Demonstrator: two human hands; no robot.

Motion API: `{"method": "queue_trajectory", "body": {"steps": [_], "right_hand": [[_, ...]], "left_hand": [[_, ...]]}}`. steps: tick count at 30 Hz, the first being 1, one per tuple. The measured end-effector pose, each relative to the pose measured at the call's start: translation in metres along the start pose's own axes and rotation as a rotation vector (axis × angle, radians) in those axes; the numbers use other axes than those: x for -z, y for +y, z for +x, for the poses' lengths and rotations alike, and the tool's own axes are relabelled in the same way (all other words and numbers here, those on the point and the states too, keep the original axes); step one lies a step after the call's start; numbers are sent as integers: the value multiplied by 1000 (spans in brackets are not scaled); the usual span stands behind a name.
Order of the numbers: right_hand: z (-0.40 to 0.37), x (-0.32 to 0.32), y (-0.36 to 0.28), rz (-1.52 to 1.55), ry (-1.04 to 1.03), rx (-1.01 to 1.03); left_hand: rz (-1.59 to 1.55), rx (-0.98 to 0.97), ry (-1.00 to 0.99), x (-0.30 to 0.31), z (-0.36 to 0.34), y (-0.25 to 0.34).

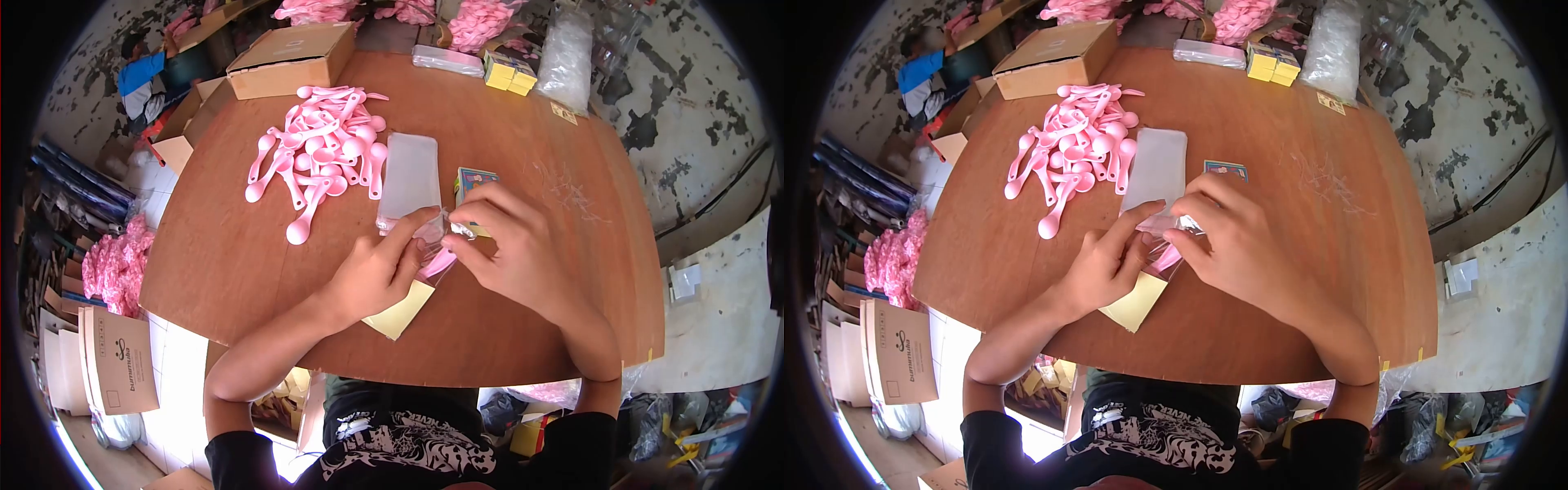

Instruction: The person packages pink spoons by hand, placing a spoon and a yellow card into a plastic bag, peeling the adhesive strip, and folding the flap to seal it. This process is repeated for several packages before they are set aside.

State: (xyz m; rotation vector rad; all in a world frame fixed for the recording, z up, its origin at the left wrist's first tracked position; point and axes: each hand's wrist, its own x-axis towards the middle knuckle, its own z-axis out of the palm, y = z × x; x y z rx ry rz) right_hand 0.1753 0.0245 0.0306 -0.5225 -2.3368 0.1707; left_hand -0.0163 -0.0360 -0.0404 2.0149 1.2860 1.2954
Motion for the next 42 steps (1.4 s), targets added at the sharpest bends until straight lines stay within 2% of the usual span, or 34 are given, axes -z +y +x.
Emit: {"method": "queue_trajectory", "body": {"steps": [3, 10, 19, 21, 24, 30, 40, 42], "right_hand": [[-8, -9, -2, -141, 40, -37], [-8, -16, -1, -187, 77, -60], [-5, -14, 2, -12, 133, -40], [-5, -4, 0, 58, 98, -132], [-6, 3, -1, 96, 53, -141], [-11, -4, -5, -52, 74, -51], [-11, -3, -7, -56, 81, -26], [-12, 2, -6, 102, 57, -65]], "left_hand": [[-15, -38, 5, -4, -2, -1], [-5, -106, 23, -4, -2, -1], [-59, -108, 42, -2, -2, 0], [-100, -79, 32, 2, -1, 3], [-140, -68, 40, 2, 0, 5], [-149, -84, 45, 1, -1, 7], [-95, -137, -47, 0, -2, 8], [-121, -144, -50, 0, -3, 6]]}}
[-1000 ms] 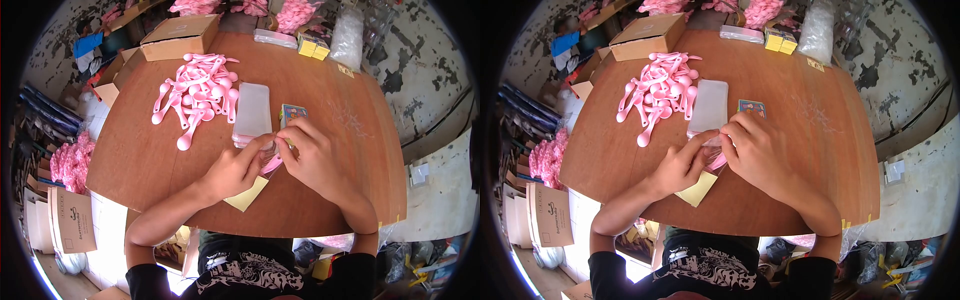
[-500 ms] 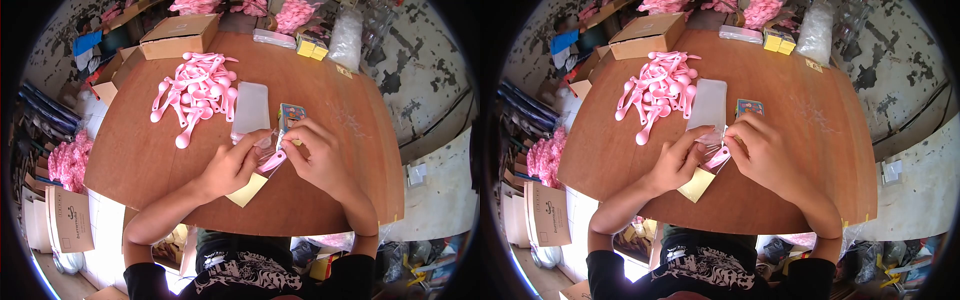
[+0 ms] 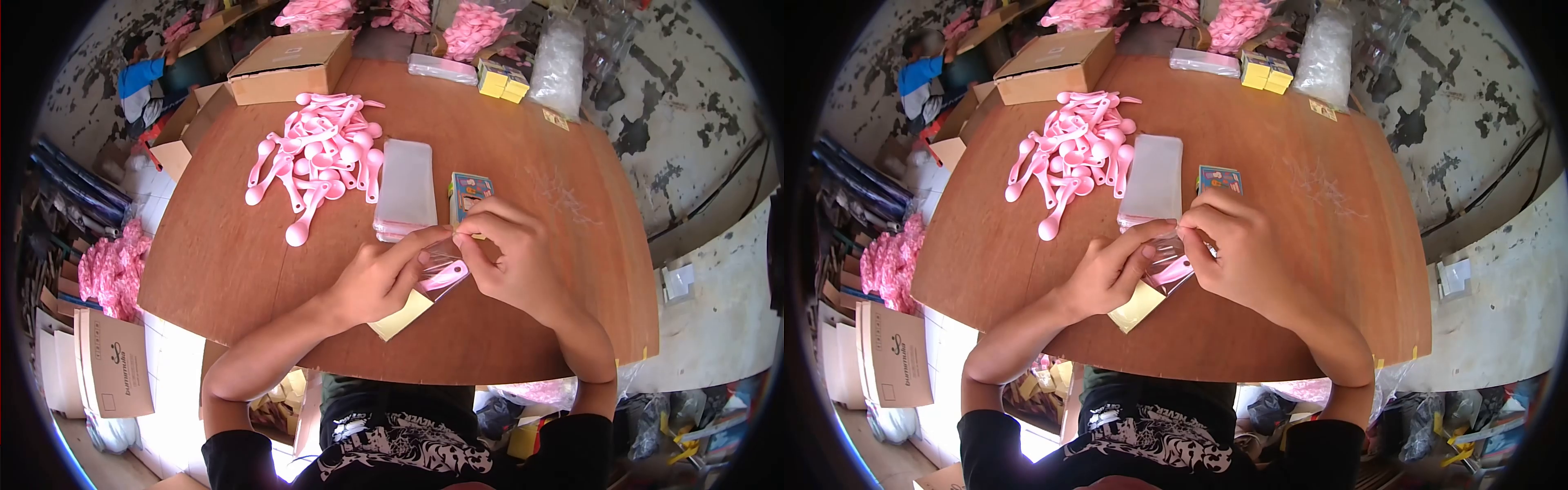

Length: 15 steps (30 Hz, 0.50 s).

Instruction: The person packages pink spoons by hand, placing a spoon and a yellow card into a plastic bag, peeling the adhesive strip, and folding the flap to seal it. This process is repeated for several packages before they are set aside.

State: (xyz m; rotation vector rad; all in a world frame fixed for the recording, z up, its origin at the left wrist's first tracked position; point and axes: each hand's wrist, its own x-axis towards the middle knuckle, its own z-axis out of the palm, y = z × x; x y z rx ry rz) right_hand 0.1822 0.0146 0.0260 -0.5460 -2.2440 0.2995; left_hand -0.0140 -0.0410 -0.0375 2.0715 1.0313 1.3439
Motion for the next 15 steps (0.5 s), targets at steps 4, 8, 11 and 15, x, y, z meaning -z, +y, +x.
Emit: {"method": "queue_trajectory", "body": {"steps": [4, 8, 11, 15], "right_hand": [[1, 16, 7, 223, -70, -119], [6, 63, 38, 768, -7, -264], [4, 110, 115, 1147, -128, -175], [-67, 96, 243, 487, 170, -684]], "left_hand": [[-149, 32, 10, -1, -2, 0], [-185, 52, 160, -2, -1, 1], [-218, 161, 222, -3, -1, -3], [-219, 153, 260, -8, 0, -2]]}}
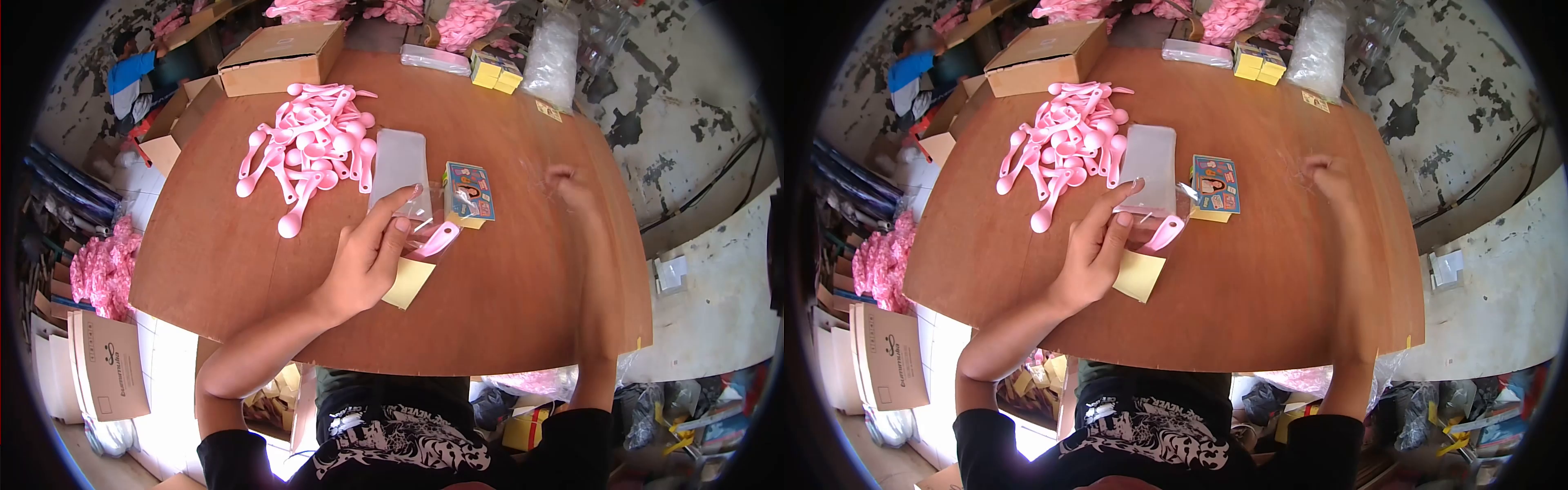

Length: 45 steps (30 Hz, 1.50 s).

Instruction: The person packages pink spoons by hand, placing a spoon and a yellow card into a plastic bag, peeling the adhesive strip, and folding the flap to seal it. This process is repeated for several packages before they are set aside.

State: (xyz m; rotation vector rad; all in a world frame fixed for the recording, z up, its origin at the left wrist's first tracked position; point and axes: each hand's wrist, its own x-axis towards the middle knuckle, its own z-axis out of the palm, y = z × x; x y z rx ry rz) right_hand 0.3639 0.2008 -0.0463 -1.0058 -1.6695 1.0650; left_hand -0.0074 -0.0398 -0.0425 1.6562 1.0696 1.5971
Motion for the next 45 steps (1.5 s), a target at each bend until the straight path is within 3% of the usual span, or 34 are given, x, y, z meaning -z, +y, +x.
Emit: {"method": "queue_trajectory", "body": {"steps": [1, 2, 4, 5, 7, 9, 11, 15, 16, 18, 19, 21, 22, 25, 30, 31, 33, 36, 40, 45], "right_hand": [[4, 3, 17, -910, 314, -38], [-1, -5, 11, -912, 313, -34], [-18, -43, -20, -662, 631, 68], [-26, -59, -32, -664, 625, 59], [-40, -92, -65, -350, 252, 180], [-65, -128, -112, -243, -93, 147], [-84, -163, -129, -164, -233, 225], [-98, -205, -159, -152, -270, 238], [-96, -207, -169, -165, -209, 314], [-90, -205, -183, -217, -32, 513], [-80, -198, -190, -216, -34, 515], [-62, -184, -203, -603, -215, 842], [-63, -183, -206, -601, -225, 848], [-70, -186, -213, -540, -254, 829], [-83, -190, -209, -360, -353, 447], [-82, -189, -202, -360, -347, 447], [-80, -188, -184, -120, -402, 3], [-79, -180, -173, 156, -429, -143], [-95, -178, -134, 244, -378, -105], [-117, -186, -103, 191, -315, -145]], "left_hand": [[-1, -3, -1, 2, 1, 0], [49, -24, -21, 4, 2, 0], [97, -39, -15, 7, 3, 4], [94, 20, -39, 7, 3, 11], [92, 77, -74, 7, 2, 14], [129, 37, -66, 5, 1, 11], [108, -20, -42, 1, 0, 2], [81, -35, -87, 4, -4, 3], [83, -35, -89, 3, -4, 2], [-96, -210, 75, 0, 0, -1], [-95, -211, 78, 5, 4, -5], [166, -370, 129, 18, 10, -11], [46, -310, 142, 16, 11, -8], [136, -222, 2, 20, 13, -5], [70, -183, -262, 7, 10, 1], [70, -185, -267, 5, 8, 0], [-124, 126, -427, 1, 4, 0], [-57, 181, -437, -2, 1, -7], [-139, 369, -398, -6, 1, -20], [-185, 308, -353, -11, 0, -25]]}}
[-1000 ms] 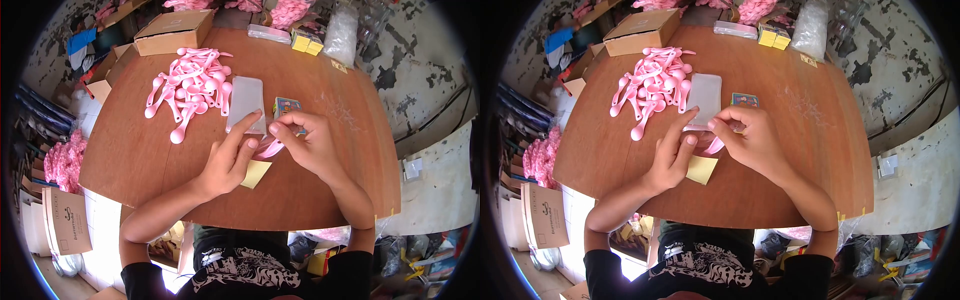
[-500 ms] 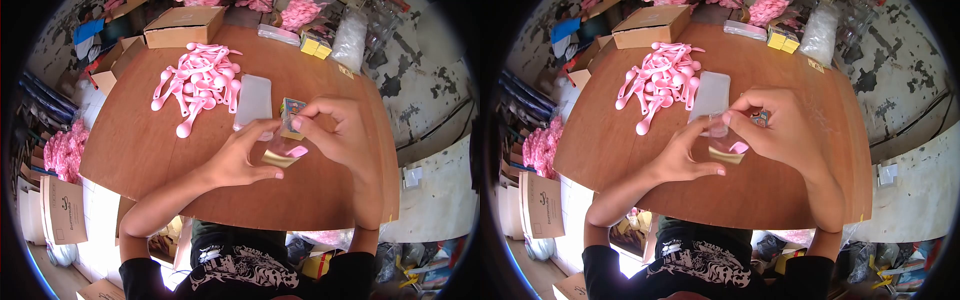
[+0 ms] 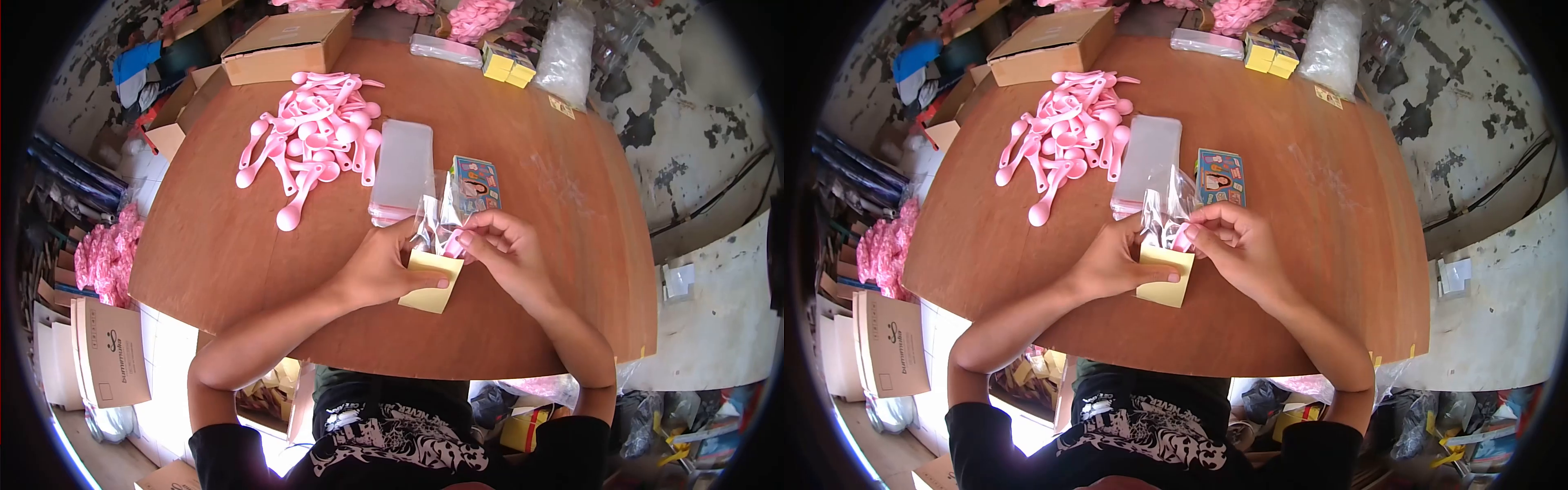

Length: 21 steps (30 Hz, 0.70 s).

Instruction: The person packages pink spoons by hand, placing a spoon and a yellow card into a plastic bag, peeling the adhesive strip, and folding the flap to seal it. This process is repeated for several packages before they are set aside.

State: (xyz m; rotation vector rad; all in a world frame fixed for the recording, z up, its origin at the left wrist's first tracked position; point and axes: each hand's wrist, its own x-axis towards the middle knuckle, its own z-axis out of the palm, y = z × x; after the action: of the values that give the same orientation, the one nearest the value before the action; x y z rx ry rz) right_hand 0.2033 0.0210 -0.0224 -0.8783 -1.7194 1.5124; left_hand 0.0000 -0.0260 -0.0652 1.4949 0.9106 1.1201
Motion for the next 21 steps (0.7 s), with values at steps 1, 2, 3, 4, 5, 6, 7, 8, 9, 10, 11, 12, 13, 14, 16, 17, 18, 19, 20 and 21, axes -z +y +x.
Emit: {"method": "queue_trajectory", "body": {"steps": [1, 2, 3, 4, 5, 6, 7, 8, 9, 10, 11, 12, 13, 14, 16, 17, 18, 19, 20, 21], "right_hand": [[-1, -2, 0, 14, 22, -20], [-2, -3, 0, 29, 43, -39], [-1, -3, 4, 54, 46, -20], [-1, -3, 7, 61, 50, -20], [-1, -3, 9, 89, 70, -19], [-2, -4, 12, 117, 90, -18], [-2, -4, 14, 123, 95, -19], [-3, -4, 16, 134, 116, -18], [-3, -4, 18, 145, 136, -18], [-3, -4, 21, 149, 140, -21], [-2, -4, 24, 145, 156, 1], [-2, -4, 27, 140, 172, 23], [-1, -3, 30, 142, 172, 21], [-1, -2, 32, 157, 151, 52], [-1, -1, 34, 175, 127, 80], [0, 0, 35, 164, 92, 115], [0, 2, 35, 154, 57, 150], [1, 4, 36, 155, 55, 148], [2, 6, 37, 109, 8, 200], [3, 7, 37, 63, -38, 251]], "left_hand": [[-31, -52, 10, 0, 0, -2], [-29, -48, 2, 0, 1, -2], [-154, -30, 56, 1, 1, -1], [-278, -11, 111, 3, 1, -1], [-216, -48, 134, 6, 2, -5], [-213, -43, 129, 9, 2, -5], [-158, -3, 155, 12, 2, -6], [-104, 35, 182, 13, 3, -6], [-98, 8, 205, 12, 3, -5], [-97, 12, 202, 12, 3, -6], [-116, 11, 220, 12, 4, -8], [-135, 9, 240, 12, 4, -9], [-135, 11, 239, 13, 4, -8], [-131, -7, 240, 14, 4, -7], [-126, -22, 244, 16, 3, -7], [-129, -31, 237, 17, 3, -9], [-132, -40, 230, 18, 3, -10], [-133, -39, 232, 19, 3, -9], [-121, -61, 220, 20, 3, -8], [-109, -84, 208, 21, 3, -8]]}}
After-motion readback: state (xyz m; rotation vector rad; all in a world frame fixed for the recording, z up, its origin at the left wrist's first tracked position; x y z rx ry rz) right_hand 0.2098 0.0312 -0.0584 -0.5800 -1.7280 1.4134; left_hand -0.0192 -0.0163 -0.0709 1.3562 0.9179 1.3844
